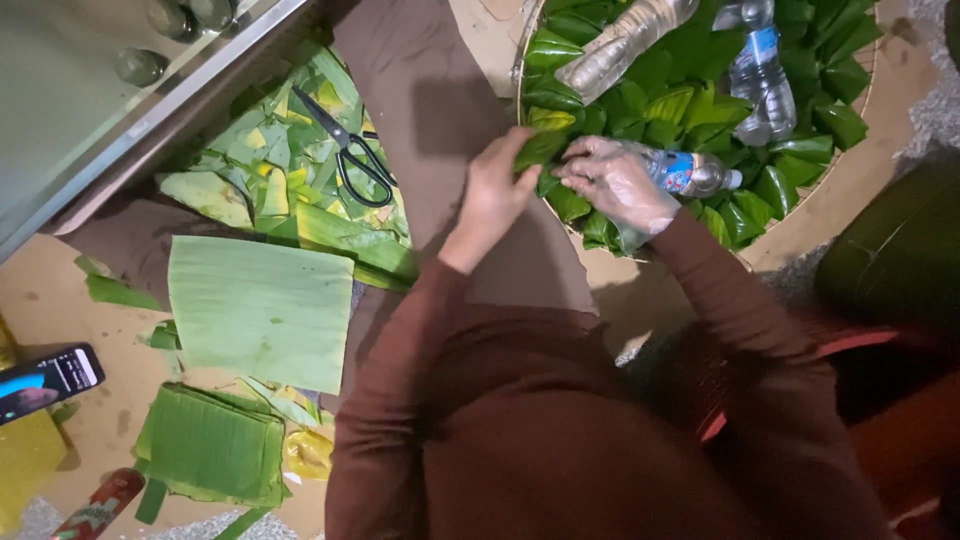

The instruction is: A person is wrapping small dough balls in banana leaves while sitting on the floor.

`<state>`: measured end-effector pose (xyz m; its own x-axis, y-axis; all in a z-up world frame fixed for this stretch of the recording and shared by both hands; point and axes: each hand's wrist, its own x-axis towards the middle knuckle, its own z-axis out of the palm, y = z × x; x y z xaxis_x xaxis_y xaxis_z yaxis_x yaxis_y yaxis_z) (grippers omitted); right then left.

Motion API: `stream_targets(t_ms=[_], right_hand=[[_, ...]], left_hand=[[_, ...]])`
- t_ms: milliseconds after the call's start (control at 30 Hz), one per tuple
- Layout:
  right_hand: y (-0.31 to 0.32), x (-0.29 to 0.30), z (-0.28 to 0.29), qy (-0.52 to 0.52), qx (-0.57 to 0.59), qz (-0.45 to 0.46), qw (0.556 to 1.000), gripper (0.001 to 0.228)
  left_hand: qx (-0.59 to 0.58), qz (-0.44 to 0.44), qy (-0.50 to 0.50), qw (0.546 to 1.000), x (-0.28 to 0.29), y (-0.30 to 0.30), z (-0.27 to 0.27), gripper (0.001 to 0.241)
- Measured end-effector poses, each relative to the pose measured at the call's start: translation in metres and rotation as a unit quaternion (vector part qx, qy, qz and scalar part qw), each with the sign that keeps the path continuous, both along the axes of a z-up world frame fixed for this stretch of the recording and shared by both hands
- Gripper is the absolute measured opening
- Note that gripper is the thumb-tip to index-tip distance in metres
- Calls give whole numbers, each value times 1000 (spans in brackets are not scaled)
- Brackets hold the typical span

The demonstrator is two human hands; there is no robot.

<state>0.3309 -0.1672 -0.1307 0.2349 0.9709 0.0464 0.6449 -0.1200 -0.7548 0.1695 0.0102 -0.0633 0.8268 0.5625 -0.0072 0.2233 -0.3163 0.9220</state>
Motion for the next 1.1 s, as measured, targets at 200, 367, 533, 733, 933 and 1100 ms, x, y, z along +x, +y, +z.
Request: stream_targets(t_ms=[200, 367, 533, 733, 933, 1100], right_hand=[[-5, -6, -10, 26, -28, -44, 998, 7], [-9, -8, -20, -46, -35, -91, 994, 8], [-10, -15, -12, -139, -10, -81, 987, 12], [-6, -21, -17, -163, -20, -132, 977, 18], [-34, 49, 31, 73, 52, -196, 976, 19], [-153, 203, 4, -176, 116, -329, 920, 31]], left_hand=[[129, -99, 215, 963, 25, -26, -54, 33], [539, 34, 141, 830, 34, -42, -71, 8], [527, 12, 128, 840, 32, -66, -111, 24], [535, -129, 296, 780, 30, -65, -87, 43], [511, -68, 183, 837, 20, -58, -58, 37], [410, -140, 208, 877, 15, -63, -43, 76]])
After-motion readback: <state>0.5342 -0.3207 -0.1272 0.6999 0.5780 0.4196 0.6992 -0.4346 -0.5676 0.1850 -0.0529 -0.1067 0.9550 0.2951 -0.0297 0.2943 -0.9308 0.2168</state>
